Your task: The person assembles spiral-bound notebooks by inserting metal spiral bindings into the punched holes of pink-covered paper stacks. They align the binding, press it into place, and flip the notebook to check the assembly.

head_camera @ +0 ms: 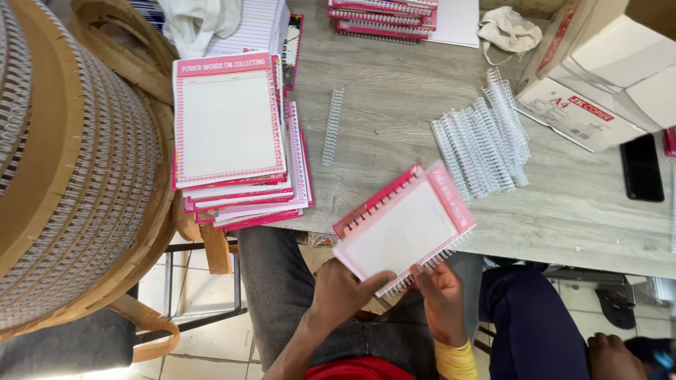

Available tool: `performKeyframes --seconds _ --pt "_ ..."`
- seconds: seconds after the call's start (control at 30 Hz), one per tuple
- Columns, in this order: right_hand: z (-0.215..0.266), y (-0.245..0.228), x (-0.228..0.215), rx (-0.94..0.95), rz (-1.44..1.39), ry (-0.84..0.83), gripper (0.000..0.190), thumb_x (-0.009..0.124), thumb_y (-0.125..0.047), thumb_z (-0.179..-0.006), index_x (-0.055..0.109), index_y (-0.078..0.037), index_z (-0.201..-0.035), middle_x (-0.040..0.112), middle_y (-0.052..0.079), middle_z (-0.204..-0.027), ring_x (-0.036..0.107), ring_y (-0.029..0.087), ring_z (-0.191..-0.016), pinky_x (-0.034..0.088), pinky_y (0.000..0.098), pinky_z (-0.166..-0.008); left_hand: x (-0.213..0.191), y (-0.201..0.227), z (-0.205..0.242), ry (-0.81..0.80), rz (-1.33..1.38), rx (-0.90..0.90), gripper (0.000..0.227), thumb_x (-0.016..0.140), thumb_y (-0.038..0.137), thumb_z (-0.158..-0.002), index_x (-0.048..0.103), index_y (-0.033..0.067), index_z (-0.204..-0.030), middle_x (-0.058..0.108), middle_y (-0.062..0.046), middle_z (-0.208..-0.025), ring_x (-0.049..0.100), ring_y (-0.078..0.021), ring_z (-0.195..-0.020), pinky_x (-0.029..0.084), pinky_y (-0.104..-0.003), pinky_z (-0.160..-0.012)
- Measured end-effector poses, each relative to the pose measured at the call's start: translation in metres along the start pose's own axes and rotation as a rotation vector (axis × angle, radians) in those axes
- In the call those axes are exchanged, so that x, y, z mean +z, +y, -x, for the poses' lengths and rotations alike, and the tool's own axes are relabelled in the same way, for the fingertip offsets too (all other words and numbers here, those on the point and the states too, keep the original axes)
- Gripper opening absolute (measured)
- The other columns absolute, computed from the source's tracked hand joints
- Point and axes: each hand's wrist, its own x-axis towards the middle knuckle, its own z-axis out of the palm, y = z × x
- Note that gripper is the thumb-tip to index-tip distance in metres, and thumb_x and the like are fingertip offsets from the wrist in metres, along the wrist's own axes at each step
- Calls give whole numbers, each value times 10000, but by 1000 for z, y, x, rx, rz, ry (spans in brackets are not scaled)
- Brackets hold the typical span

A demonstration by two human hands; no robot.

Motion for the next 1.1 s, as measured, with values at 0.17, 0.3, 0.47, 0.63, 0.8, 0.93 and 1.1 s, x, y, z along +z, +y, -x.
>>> performKeyframes --seconds 0.17,0.3,0.47,0.63,0.8,0.93,1.1 --pt "13 37 -5 211 -249 66 259 770 -71 -936 680 38 -1153 760 186 -1145 733 289 -891 671 397 -584 6 -44 27 -82 -13 -543 660 672 723 -977 466 247 -568 412 104 -527 357 -65 -500 285 -314 -521" --pt "10 71 -16 318 -341 59 203 804 -36 -909 601 -38 -915 709 197 -922 715 312 -731 666 448 -590 44 -58 38 -132 563 -653 531 868 398 -830 767 156 -1291 858 9 -1218 748 -78 -998 616 -258 -819" --pt "1 38 12 275 122 -54 478 790 -282 -940 769 71 -618 733 212 -531 646 233 -422 519 325 -396 58 -70 33 103 964 -516 717 892 211 -820 586 78 -1454 789 -120 -1293 745 -228 -1125 628 -376 -855" --pt "-3 44 7 388 108 17 349 797 -272 -939 808 60 -832 820 250 -723 730 272 -553 575 346 -522 64 -81 31 142 961 -477 668 875 178 -844 580 55 -1431 791 -128 -1248 753 -230 -1049 665 -361 -767" --pt "-12 58 -36 333 -104 173 286 655 -253 -1063 583 -11 -1197 740 254 -851 727 359 -739 602 479 -654 67 -91 32 159 989 -461 700 873 183 -850 547 60 -1457 765 -128 -1283 748 -219 -1019 727 -354 -667" --pt "-19 61 -54 224 -233 193 149 759 -189 -999 636 -105 -1006 688 84 -890 728 304 -741 570 406 -596 74 -101 34 177 1009 -469 725 881 144 -841 551 65 -1482 765 -115 -1237 708 -179 -971 710 -333 -650" --pt "-26 58 -53 195 -101 236 268 778 -192 -987 555 -151 -845 600 36 -731 740 303 -667 550 390 -541 63 -93 32 158 962 -477 705 868 160 -860 566 70 -1491 751 -108 -1246 701 -194 -993 710 -345 -688"
